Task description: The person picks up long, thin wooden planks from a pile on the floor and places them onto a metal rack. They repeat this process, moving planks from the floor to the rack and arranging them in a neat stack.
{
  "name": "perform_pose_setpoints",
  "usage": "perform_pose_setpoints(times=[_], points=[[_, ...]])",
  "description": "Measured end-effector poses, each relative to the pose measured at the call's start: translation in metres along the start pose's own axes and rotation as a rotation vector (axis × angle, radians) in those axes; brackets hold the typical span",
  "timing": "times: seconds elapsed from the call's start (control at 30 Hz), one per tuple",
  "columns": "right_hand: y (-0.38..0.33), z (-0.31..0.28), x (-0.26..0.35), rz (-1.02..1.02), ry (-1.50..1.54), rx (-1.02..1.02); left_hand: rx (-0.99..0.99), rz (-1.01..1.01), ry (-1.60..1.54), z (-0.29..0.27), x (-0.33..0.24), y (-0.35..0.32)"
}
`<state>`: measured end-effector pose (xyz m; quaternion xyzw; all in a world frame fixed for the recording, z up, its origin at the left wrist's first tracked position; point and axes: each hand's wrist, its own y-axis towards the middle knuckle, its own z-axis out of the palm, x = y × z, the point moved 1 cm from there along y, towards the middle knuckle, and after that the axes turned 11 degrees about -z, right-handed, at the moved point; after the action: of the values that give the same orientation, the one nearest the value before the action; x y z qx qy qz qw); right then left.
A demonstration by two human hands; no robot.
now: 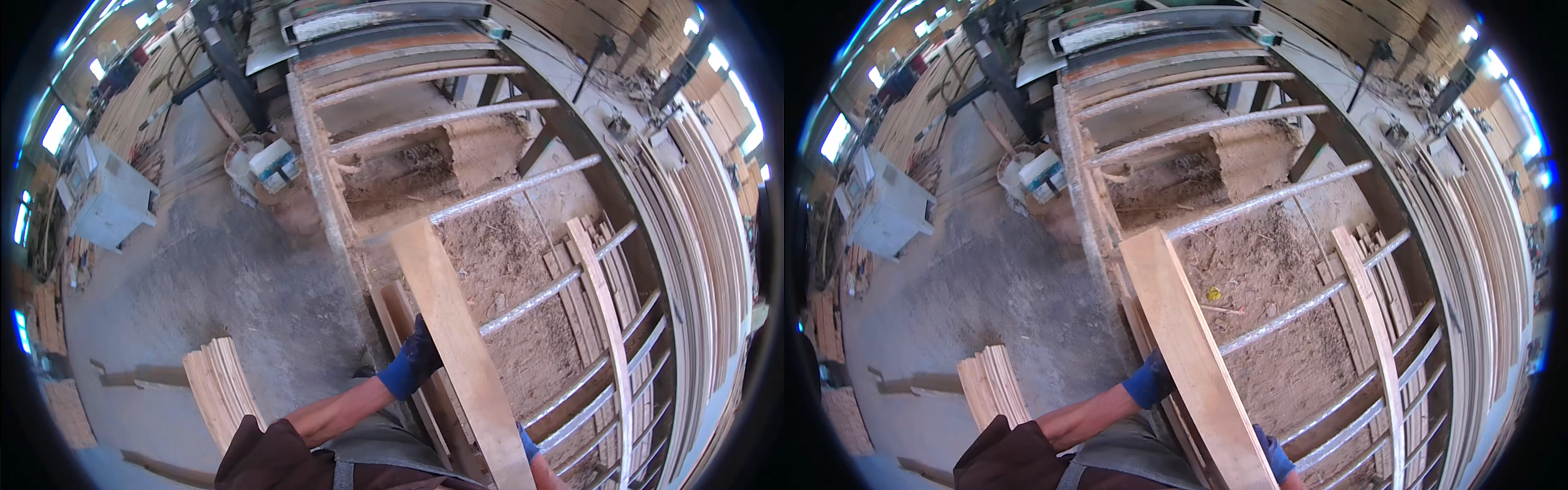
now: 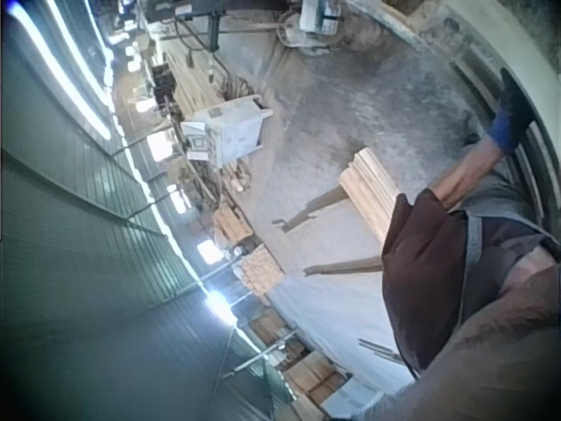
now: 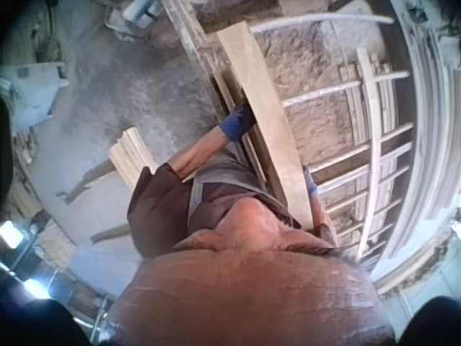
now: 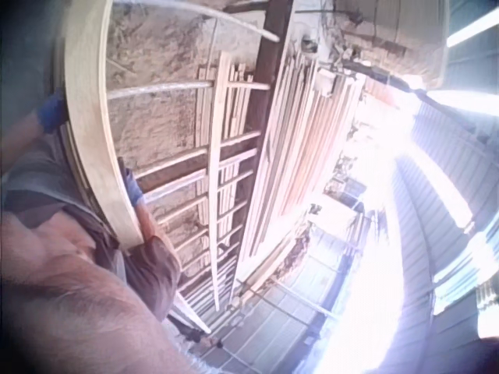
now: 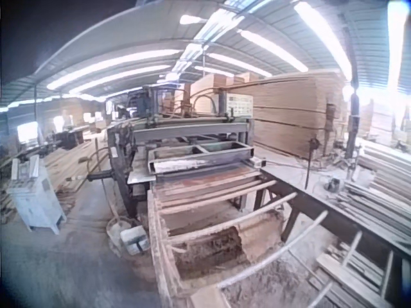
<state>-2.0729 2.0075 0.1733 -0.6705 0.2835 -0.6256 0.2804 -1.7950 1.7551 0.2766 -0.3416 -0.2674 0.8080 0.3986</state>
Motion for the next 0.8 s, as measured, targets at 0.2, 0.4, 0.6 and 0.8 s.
perform_pose_setpoints(times=[0.2,0.4,0.6,0.8], points=[[0.004,-0.024,0.070,-0.168,-0.550,0.185,0.038,0.024,-0.002,-0.017,0.024,0.054],[-0.093,-0.045,0.251,-0.677,-0.704,-0.208,-0.010,-0.130,-0.005,-0.024,0.030,0.093],[0.026,-0.106,0.176,-0.823,-1.133,-0.632,-0.029,-0.091,0.425,0.001,0.015,0.080],[0.065,-0.131,0.157,-0.750,-0.837,-0.813,0.131,0.218,0.709,0.006,0.018,0.096]])
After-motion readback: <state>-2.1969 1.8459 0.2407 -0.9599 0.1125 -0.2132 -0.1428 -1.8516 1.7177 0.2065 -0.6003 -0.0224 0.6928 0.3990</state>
